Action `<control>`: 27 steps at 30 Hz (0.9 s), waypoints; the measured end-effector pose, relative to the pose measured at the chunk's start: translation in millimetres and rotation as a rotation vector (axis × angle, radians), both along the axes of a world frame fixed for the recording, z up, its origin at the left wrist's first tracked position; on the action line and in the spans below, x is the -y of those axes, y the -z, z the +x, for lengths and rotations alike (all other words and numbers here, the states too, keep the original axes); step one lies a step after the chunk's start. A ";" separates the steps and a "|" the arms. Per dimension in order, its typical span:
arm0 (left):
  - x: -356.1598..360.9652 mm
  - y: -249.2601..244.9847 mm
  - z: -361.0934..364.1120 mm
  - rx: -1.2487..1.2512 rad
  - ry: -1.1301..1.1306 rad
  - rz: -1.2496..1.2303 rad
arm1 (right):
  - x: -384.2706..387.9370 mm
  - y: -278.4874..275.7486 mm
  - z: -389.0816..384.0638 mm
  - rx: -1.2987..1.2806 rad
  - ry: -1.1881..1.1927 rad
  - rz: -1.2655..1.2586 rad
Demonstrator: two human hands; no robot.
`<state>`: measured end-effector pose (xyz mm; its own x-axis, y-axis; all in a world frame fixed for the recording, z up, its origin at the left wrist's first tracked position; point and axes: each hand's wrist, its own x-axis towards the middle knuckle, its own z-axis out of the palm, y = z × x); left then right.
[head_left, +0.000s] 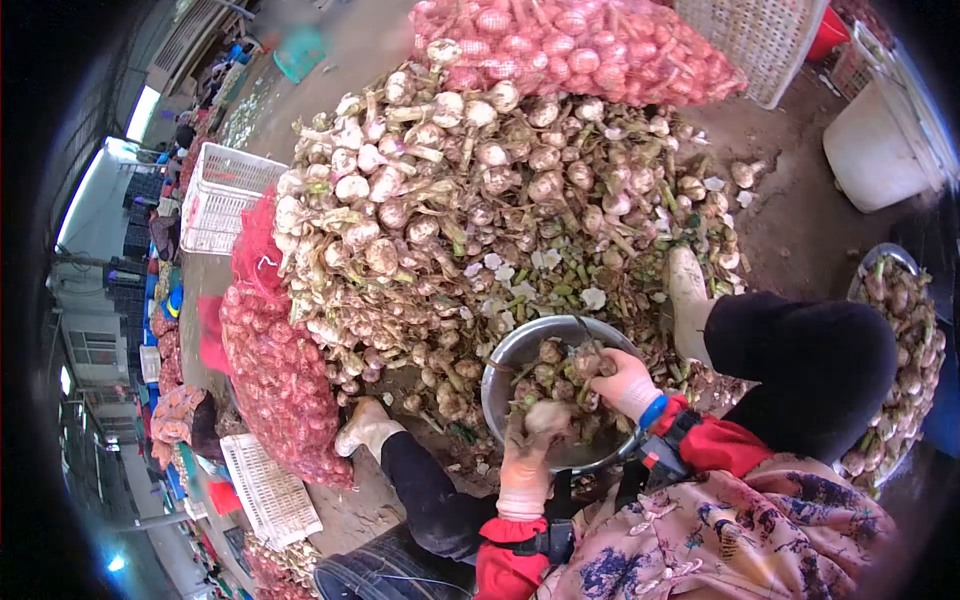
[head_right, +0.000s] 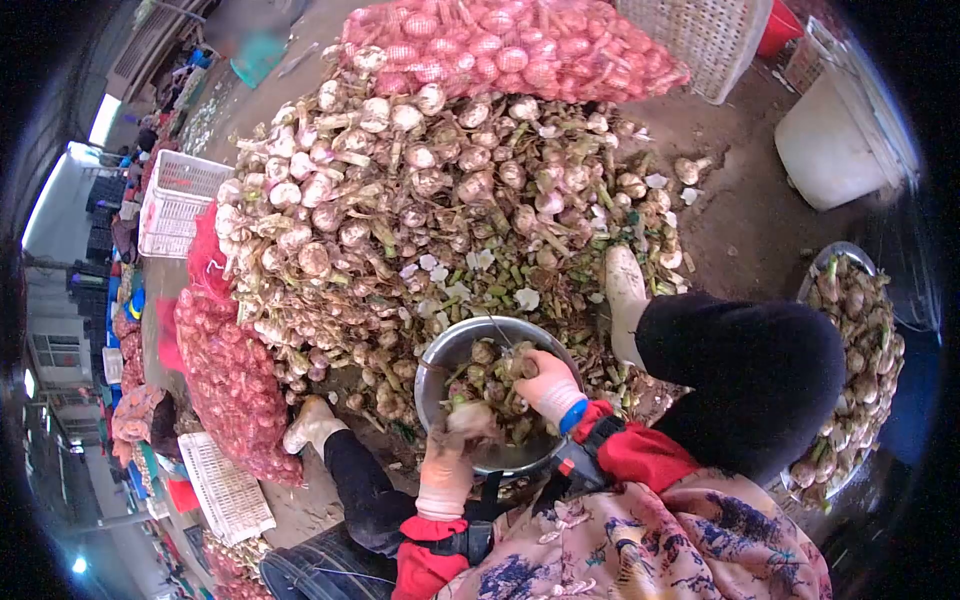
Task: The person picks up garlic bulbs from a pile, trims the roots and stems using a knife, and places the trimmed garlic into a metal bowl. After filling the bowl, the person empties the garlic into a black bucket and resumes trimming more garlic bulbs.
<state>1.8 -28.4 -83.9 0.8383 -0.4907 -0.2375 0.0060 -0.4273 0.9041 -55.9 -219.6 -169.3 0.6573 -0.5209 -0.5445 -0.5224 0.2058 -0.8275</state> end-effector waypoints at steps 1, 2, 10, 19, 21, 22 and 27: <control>1.2 8.7 12.7 -0.209 -0.202 -0.176 | 0.1 -5.5 1.8 0.000 -0.006 0.061; -2.9 19.7 34.1 -0.072 -0.238 0.037 | -4.0 0.8 3.0 0.055 0.009 0.157; 14.6 104.9 239.7 0.338 -0.142 0.957 | -27.1 10.6 11.7 0.057 -0.082 0.147; 5.8 102.9 252.9 -0.452 -0.180 0.137 | -18.7 -21.1 29.4 0.028 -0.068 0.262; -7.2 84.9 211.5 -0.134 0.092 0.001 | -7.2 -64.8 41.6 0.091 -0.093 0.352; 10.8 55.5 190.5 -0.266 0.166 -0.083 | -8.9 -72.4 42.6 0.177 0.001 0.316; 22.9 -5.1 66.0 -0.487 0.230 -0.133 | -6.8 -93.2 32.7 0.482 -0.124 0.397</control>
<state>67.8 -51.2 -78.8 0.5149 -0.7001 -0.4947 0.3569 -0.3497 0.8662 -23.2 -212.8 -76.1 0.9193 -0.2443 -0.3086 -0.1501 0.5073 -0.8486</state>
